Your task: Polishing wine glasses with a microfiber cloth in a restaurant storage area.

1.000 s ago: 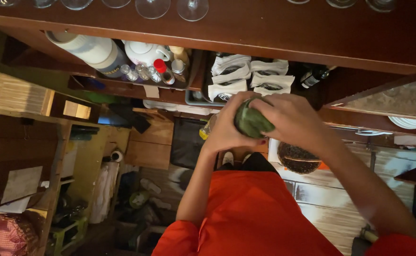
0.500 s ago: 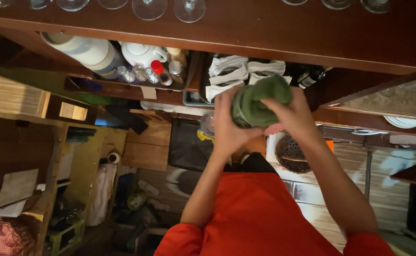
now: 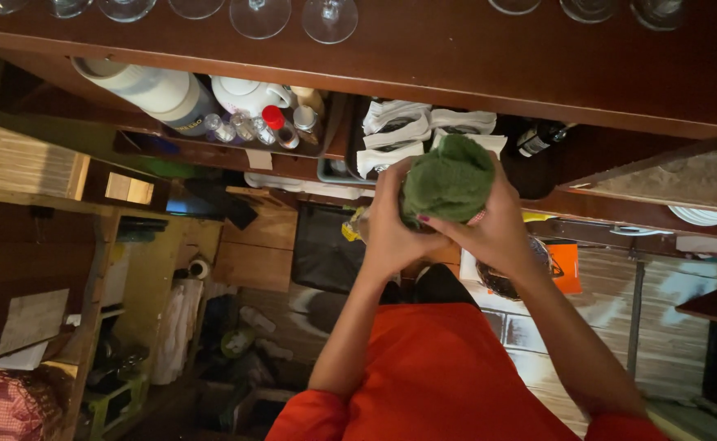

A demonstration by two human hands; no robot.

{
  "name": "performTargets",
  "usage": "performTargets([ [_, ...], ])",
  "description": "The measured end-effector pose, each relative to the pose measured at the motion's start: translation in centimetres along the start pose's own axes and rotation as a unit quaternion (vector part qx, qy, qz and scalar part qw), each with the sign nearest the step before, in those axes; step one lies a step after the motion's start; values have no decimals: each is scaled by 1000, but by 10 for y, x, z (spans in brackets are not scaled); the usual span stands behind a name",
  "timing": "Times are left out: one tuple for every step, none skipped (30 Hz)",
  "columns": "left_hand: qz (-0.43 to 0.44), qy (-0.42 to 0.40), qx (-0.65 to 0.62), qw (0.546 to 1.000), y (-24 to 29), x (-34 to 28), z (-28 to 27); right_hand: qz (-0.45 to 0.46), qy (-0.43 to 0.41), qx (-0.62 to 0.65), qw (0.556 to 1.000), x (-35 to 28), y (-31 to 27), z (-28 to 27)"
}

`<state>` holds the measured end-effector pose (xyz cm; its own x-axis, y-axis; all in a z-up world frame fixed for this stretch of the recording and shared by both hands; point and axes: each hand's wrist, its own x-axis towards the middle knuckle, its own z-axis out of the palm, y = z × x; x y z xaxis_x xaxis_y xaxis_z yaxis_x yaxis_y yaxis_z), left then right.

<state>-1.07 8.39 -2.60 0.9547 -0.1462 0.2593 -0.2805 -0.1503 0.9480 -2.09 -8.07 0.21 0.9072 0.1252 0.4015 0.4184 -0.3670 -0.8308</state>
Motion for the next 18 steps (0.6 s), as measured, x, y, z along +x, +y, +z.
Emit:
performTargets([
  [0,0,0,1000,-3,0,-2,1,0,0,1000,-5,4,7],
  [22,-2,1,1000,-7,-1,-3,15,29,-14,999,-10,9,13],
  [44,-6,2,999,-10,-1,-4,29,58,-28,997,-15,13,19],
  [44,-7,1,999,-9,-2,-3,30,59,-29,997,-13,9,20],
  [31,3,1,1000,-8,-2,-4,25,79,-56,995,-11,4,22],
  [19,14,1,1000,-8,-2,-5,19,99,-83,991,-8,-1,24],
  [17,14,1,1000,-5,-2,-4,21,98,-82,992,-6,-1,23],
  [-6,12,16,1000,-3,-2,-4,45,89,-59,993,-4,0,22],
  [-27,9,31,999,-1,-2,-5,69,80,-35,994,-2,0,22],
  [-29,9,32,999,-1,-3,-7,70,80,-34,994,-5,10,24],
  [-30,3,45,999,-1,-2,-8,88,84,-2,993,-7,21,24],
  [-31,-3,57,998,-1,-2,-9,106,89,30,990,-9,31,24],
  [-32,-4,57,998,-4,-2,-11,107,89,30,990,-9,40,24],
  [-50,-19,1,999,-7,-2,-13,145,117,134,973,-9,49,23],
  [-66,-33,-54,996,-10,-1,-15,180,145,237,944,-8,57,23],
  [-66,-33,-54,996,-11,-1,-15,181,145,237,943,-3,48,22],
  [-59,-29,-70,995,-13,-2,-16,223,162,312,909,0,39,22],
  [-52,-24,-86,995,-15,-3,-16,264,177,384,867,4,30,21],
])
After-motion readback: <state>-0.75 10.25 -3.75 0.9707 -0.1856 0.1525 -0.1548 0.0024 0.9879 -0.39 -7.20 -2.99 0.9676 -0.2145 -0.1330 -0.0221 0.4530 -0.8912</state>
